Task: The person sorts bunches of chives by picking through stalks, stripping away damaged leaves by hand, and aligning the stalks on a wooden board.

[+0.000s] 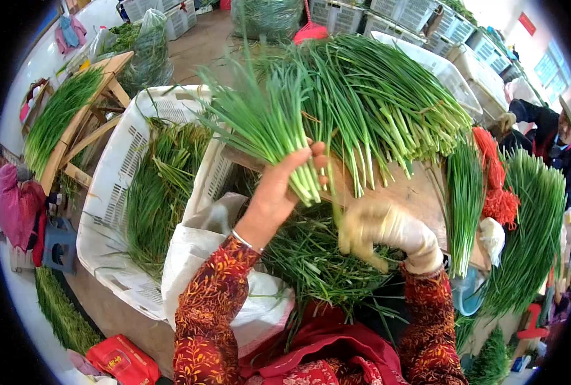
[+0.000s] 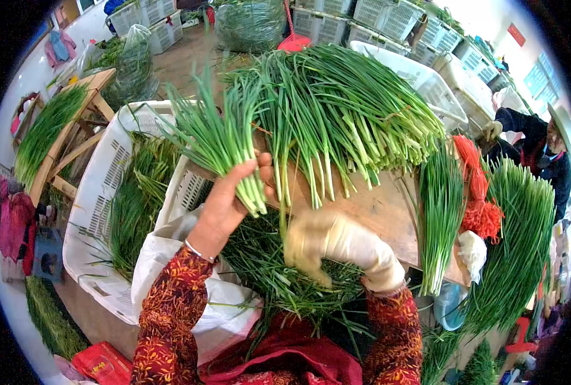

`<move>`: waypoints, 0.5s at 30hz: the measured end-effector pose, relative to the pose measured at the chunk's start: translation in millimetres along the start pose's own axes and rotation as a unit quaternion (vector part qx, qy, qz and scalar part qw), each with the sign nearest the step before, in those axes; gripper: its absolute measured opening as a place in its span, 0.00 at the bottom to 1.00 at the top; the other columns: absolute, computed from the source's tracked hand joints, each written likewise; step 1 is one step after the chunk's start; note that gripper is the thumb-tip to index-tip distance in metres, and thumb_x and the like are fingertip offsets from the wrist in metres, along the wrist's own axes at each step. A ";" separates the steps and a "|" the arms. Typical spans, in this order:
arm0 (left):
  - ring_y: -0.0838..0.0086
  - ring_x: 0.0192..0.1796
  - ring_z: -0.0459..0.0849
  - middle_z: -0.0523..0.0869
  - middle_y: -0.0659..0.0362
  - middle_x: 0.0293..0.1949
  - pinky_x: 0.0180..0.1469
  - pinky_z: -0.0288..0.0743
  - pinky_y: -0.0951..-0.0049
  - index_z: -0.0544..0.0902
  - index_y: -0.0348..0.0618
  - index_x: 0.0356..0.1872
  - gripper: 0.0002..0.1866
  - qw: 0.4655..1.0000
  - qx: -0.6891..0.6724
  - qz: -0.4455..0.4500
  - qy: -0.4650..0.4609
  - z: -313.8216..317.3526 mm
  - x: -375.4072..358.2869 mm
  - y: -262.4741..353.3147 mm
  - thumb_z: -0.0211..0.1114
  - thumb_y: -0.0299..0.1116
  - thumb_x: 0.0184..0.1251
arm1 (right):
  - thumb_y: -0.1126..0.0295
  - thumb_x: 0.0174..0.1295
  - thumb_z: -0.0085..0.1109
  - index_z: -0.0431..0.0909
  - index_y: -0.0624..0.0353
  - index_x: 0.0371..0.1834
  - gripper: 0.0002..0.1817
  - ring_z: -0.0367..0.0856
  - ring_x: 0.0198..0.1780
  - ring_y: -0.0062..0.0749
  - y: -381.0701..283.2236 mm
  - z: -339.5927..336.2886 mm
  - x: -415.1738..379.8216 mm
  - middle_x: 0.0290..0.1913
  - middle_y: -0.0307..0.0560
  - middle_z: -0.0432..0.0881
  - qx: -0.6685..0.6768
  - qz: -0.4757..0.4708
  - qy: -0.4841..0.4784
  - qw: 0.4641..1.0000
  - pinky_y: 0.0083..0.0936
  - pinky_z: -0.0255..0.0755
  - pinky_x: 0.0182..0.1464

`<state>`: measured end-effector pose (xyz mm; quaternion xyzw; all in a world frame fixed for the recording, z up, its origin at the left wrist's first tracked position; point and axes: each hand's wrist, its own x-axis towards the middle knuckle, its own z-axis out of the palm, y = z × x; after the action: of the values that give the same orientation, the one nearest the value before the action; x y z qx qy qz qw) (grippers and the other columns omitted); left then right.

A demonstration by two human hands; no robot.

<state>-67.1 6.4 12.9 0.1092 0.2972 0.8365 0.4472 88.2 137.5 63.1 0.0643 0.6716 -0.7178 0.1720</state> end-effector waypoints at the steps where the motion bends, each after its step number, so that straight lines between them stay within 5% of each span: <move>1: 0.76 0.38 0.79 0.79 0.58 0.39 0.36 0.77 0.72 0.71 0.37 0.48 0.15 1.000 -0.028 -0.005 -0.005 -6.7 1.8 3.9 0.57 0.30 0.61 | 0.53 0.58 0.54 0.76 0.63 0.42 0.21 0.79 0.35 0.27 1.5 1.2 -4.7 0.33 0.44 0.81 -0.089 0.101 -0.106 0.985 0.20 0.72 0.40; 3: 0.78 0.34 0.77 0.78 0.60 0.36 0.32 0.75 0.75 0.71 0.37 0.47 0.14 0.998 -0.060 -0.002 -0.033 -10.4 4.3 4.6 0.56 0.30 0.61 | 0.50 0.58 0.52 0.75 0.60 0.47 0.25 0.80 0.38 0.38 10.1 12.4 -4.1 0.36 0.49 0.81 -0.436 0.062 0.074 0.895 0.27 0.72 0.42; 5: 0.80 0.31 0.75 0.77 0.62 0.33 0.30 0.73 0.76 0.70 0.38 0.47 0.14 0.998 -0.044 -0.019 -0.031 -12.8 5.3 3.5 0.56 0.30 0.61 | 0.48 0.56 0.53 0.76 0.58 0.41 0.23 0.79 0.39 0.45 -1.5 8.8 8.1 0.34 0.53 0.80 -0.346 0.039 0.210 0.914 0.33 0.71 0.42; 7: 0.80 0.30 0.73 0.76 0.63 0.32 0.29 0.71 0.78 0.70 0.38 0.47 0.14 0.999 -0.038 -0.027 -0.027 -11.9 5.1 4.8 0.57 0.31 0.62 | 0.47 0.54 0.54 0.76 0.59 0.36 0.23 0.79 0.35 0.47 -10.3 7.7 25.5 0.31 0.52 0.80 -0.414 0.004 0.309 0.856 0.35 0.71 0.38; 8: 0.81 0.29 0.71 0.74 0.64 0.31 0.29 0.68 0.79 0.70 0.39 0.47 0.14 0.998 -0.042 -0.027 -0.031 -10.5 4.3 6.8 0.56 0.31 0.62 | 0.47 0.54 0.54 0.76 0.59 0.36 0.23 0.79 0.35 0.47 -11.3 8.7 37.8 0.31 0.52 0.80 -0.413 0.002 0.309 0.857 0.35 0.71 0.38; 10: 0.83 0.27 0.67 0.70 0.67 0.29 0.27 0.63 0.80 0.70 0.40 0.46 0.13 0.998 -0.059 -0.028 -0.022 -5.8 1.1 12.2 0.56 0.31 0.62 | 0.47 0.53 0.55 0.76 0.59 0.32 0.23 0.79 0.32 0.47 -5.8 8.5 61.5 0.28 0.52 0.80 -0.538 0.043 0.353 0.764 0.37 0.71 0.35; 15: 0.84 0.26 0.65 0.69 0.67 0.29 0.26 0.61 0.81 0.69 0.41 0.47 0.14 0.995 -0.080 -0.028 -0.044 -7.5 1.1 18.7 0.57 0.32 0.62 | 0.48 0.52 0.56 0.77 0.58 0.28 0.21 0.79 0.32 0.46 1.8 -4.2 84.0 0.28 0.53 0.80 -0.517 0.033 0.410 0.751 0.37 0.71 0.34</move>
<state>-83.9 -3.6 17.9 0.1015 0.2123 0.8393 0.4901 9.9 128.1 33.8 0.2758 0.9436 -0.1598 -0.0894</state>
